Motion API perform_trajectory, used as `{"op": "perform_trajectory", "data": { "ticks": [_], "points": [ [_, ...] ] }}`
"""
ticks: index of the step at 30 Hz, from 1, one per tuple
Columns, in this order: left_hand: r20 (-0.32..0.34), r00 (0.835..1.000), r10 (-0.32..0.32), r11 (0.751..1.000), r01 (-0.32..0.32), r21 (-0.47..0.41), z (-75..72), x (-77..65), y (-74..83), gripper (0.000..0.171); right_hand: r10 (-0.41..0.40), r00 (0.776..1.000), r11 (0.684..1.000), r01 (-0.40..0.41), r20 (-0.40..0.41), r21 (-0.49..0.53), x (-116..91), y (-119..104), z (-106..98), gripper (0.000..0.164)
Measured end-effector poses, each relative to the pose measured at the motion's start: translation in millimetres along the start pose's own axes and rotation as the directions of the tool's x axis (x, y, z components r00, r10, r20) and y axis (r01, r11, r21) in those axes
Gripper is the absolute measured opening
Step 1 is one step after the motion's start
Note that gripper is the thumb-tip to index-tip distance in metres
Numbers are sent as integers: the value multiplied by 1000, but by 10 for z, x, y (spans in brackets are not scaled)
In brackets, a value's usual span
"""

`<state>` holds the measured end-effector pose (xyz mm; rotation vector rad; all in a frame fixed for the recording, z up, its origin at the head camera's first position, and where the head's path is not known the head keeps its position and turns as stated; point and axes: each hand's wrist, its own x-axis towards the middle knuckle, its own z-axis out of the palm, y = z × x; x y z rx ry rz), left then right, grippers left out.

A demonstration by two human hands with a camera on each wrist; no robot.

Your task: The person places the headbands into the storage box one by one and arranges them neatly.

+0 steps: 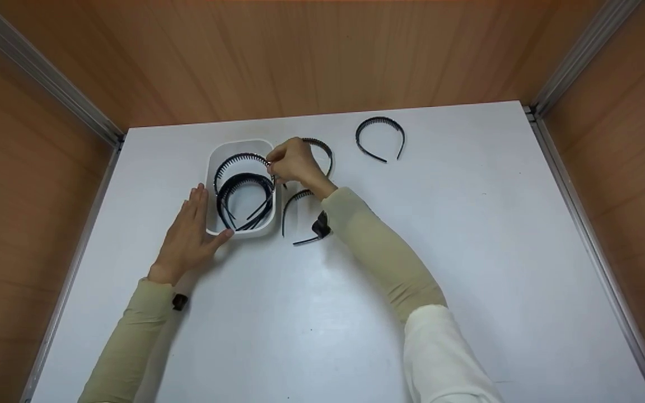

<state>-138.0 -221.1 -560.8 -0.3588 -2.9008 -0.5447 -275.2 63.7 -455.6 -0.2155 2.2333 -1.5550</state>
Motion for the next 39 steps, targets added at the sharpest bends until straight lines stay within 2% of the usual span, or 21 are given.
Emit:
{"op": "perform_trajectory", "data": {
  "ticks": [5, 14, 21, 30, 33, 39],
  "points": [
    [-5, 1000, -1, 1000, 1, -9, -13, 6, 9, 117, -6, 1000, 1000, 6, 7, -20, 20, -31, 71, 26],
    [5, 1000, 1, 1000, -1, 5, -45, 8, 10, 117, -63, 998, 995, 62, -19, -74, 76, 2, 170, 24],
    [17, 1000, -10, 1000, 10, 6, -56, -3, -16, 118, -104, 994, 980, 95, -43, -177, 143, 40, 249, 24],
    [36, 999, -19, 1000, 19, 9, -89, -30, -26, 117, -33, 997, 991, 23, -73, -129, 183, 47, 432, 27],
    [47, 999, -25, 1000, 25, 7, -94, -38, -27, 116, -50, 995, 980, 33, -83, -195, 185, 30, 479, 26],
    [36, 999, -19, 1000, 19, 3, -98, -33, -24, 116, -135, 986, 939, 94, -102, -330, 186, 8, 529, 26]
  ]
}}
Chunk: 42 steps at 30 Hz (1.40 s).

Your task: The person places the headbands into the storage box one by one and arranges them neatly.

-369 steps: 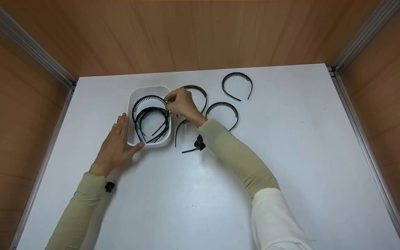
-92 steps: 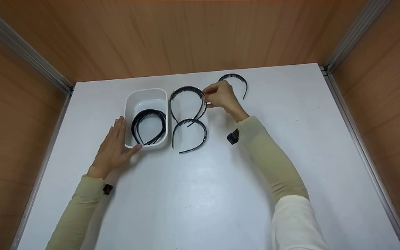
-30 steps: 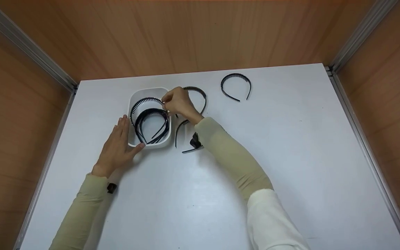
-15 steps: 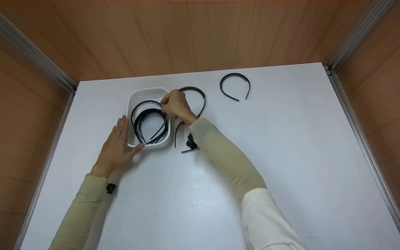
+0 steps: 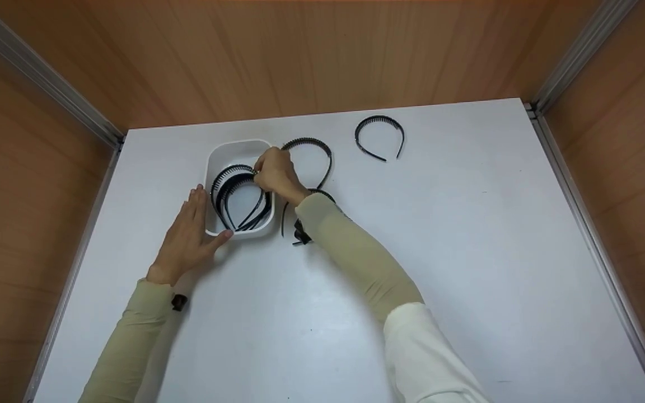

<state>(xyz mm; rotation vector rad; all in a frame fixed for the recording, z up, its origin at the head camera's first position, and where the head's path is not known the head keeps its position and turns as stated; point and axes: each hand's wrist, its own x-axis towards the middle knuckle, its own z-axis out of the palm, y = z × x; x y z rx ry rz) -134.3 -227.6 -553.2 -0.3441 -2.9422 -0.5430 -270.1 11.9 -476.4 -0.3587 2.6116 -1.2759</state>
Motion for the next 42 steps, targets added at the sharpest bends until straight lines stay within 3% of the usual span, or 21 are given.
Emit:
{"op": "perform_trajectory", "data": {
  "ticks": [11, 29, 42],
  "points": [
    [15, 1000, -11, 1000, 11, 2, 13, 26, 13, 118, -17, 1000, 1000, 16, 14, 19, -29, 32, 34, 25],
    [9, 1000, -8, 1000, 8, 7, 47, 42, 4, 121, -75, 997, 996, 76, 9, -51, -64, 28, 9, 25],
    [-2, 1000, 3, 1000, -3, -14, 39, 28, 25, 118, -116, 993, 991, 116, 1, -63, -105, 67, -103, 26]
  ]
}}
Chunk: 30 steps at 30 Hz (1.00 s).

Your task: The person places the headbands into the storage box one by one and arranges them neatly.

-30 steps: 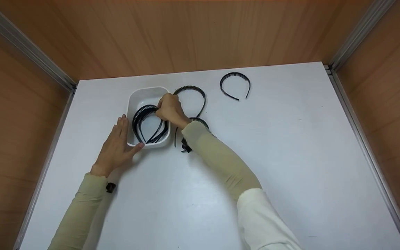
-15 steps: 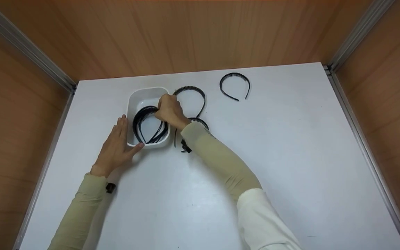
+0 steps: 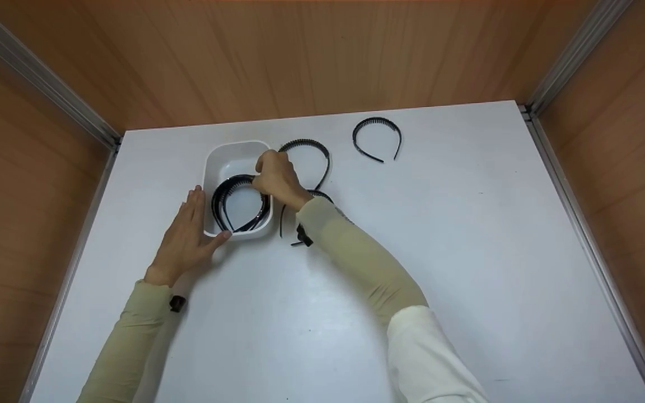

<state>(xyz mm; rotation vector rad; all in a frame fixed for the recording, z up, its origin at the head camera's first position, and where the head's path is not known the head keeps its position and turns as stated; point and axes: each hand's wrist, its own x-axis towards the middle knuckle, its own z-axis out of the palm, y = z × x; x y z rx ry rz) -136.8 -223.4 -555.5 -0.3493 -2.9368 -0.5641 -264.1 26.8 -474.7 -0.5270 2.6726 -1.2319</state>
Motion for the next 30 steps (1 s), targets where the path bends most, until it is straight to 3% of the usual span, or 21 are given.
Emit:
{"op": "perform_trajectory", "data": {
  "ticks": [12, 30],
  "points": [
    [-1, 1000, 12, 1000, -12, 0, 10, 21, -7, 119, -39, 998, 999, 39, -51, -3, -132, 82, -239, 23],
    [49, 998, -50, 998, 48, 41, -41, 4, -50, 121, -17, 997, 999, 19, -73, 30, -416, 333, -556, 20]
  ]
}}
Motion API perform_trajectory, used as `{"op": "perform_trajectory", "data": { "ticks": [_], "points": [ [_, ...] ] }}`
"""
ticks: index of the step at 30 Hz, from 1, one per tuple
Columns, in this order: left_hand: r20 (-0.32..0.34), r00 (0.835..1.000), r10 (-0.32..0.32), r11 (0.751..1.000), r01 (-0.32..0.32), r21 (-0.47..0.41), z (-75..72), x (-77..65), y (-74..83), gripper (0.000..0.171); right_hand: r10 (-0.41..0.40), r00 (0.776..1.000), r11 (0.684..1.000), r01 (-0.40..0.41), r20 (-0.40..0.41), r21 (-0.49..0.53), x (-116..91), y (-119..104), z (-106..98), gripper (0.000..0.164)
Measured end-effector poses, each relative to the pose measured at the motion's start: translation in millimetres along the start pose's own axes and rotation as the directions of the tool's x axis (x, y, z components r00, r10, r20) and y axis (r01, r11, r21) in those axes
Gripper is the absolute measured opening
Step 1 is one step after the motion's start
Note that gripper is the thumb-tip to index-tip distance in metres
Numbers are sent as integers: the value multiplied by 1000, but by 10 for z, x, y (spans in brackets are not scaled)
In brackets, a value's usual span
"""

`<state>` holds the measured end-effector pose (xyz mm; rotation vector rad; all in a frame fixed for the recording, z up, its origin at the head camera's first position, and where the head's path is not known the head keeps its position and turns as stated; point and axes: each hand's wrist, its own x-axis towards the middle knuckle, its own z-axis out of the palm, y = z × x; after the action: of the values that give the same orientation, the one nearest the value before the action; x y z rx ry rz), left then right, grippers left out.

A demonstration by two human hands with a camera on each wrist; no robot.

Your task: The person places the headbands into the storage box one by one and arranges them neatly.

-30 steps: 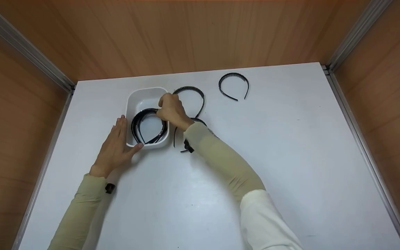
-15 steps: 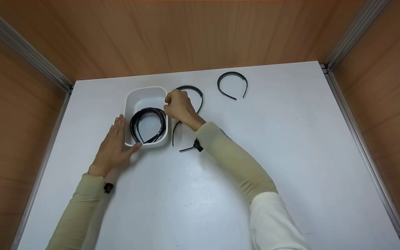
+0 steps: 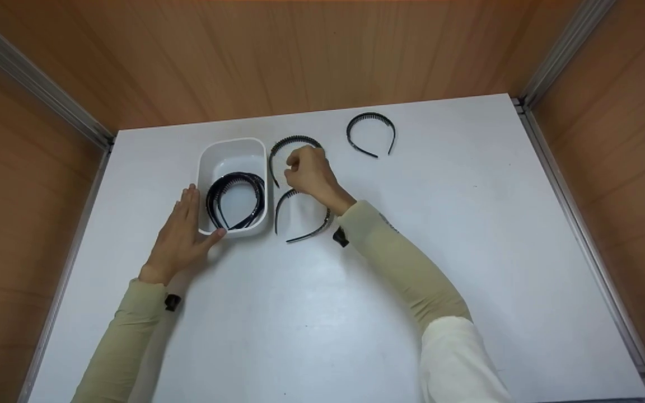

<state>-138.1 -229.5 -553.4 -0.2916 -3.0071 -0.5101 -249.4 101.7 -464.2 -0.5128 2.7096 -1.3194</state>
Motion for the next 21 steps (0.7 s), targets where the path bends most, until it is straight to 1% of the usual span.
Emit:
{"op": "perform_trajectory", "data": {
  "ticks": [4, 9, 15, 21],
  "points": [
    [12, 1000, 5, 1000, -4, -6, -12, 11, -16, 120, 5, 1000, 1000, -5, -8, -9, -68, 79, -54, 19],
    [7, 1000, 26, 1000, -26, -9, -20, 42, -23, 118, 28, 999, 999, -28, -18, -17, -162, 205, -117, 21],
    [-3, 999, 40, 999, -40, -9, -36, 47, -29, 119, 52, 998, 999, -52, -24, -15, -268, 370, -132, 24],
    [11, 999, 31, 1000, -31, -4, -46, 49, -22, 120, 108, 994, 994, -108, -8, 6, -369, 527, -115, 29]
  ]
}}
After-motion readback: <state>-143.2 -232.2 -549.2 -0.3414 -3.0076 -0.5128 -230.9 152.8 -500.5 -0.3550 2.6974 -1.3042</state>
